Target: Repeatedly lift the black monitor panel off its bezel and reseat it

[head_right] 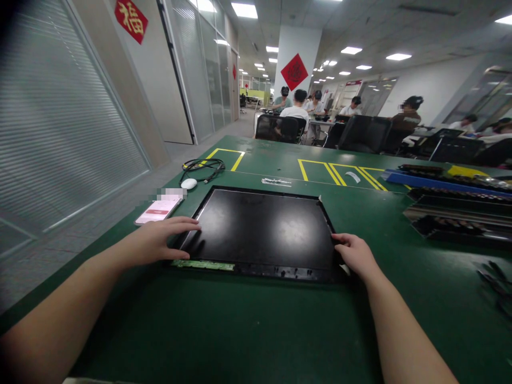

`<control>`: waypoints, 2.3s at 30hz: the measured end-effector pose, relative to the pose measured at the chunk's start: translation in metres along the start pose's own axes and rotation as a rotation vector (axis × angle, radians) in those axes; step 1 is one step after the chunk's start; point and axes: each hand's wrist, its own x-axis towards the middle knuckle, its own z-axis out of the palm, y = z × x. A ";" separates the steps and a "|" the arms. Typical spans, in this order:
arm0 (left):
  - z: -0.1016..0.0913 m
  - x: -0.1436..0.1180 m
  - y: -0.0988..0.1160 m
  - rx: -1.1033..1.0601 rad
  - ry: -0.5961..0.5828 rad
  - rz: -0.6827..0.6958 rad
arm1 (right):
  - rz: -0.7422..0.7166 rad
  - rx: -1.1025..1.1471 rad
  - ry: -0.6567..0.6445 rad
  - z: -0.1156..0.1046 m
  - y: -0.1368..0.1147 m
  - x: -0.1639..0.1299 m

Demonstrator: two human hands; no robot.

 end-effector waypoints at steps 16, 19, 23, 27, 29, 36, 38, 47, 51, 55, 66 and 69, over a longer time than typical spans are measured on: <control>-0.004 -0.001 0.016 0.029 -0.033 0.087 | 0.020 -0.057 -0.004 -0.003 -0.008 -0.001; -0.003 -0.002 0.017 0.042 -0.029 0.104 | 0.021 -0.057 0.002 -0.002 -0.007 -0.002; -0.004 -0.002 0.024 0.081 -0.065 0.101 | 0.007 -0.047 0.010 -0.001 -0.003 0.001; -0.006 -0.003 0.030 0.098 -0.083 0.085 | -0.007 -0.070 0.004 -0.002 0.001 0.005; -0.006 -0.003 0.030 0.073 -0.076 0.070 | -0.005 -0.075 0.007 -0.002 0.001 0.004; -0.007 -0.004 0.018 -0.027 -0.043 -0.075 | -0.001 -0.074 0.017 -0.001 -0.002 0.002; -0.006 -0.004 0.016 -0.054 -0.049 -0.101 | -0.008 -0.079 0.023 -0.001 -0.002 0.002; 0.001 -0.008 0.003 -0.127 -0.039 -0.141 | 0.006 -0.064 0.016 0.000 -0.003 0.001; -0.001 -0.009 0.001 -0.209 -0.067 -0.178 | 0.006 -0.058 0.008 -0.001 -0.004 -0.001; -0.005 -0.008 0.005 -0.187 -0.091 -0.167 | 0.005 -0.067 0.024 -0.001 -0.005 -0.001; -0.006 -0.011 0.012 -0.093 -0.087 -0.110 | 0.026 -0.038 0.014 -0.001 -0.005 0.002; -0.005 -0.012 0.012 -0.075 -0.070 -0.124 | 0.019 -0.070 0.019 -0.002 -0.009 0.000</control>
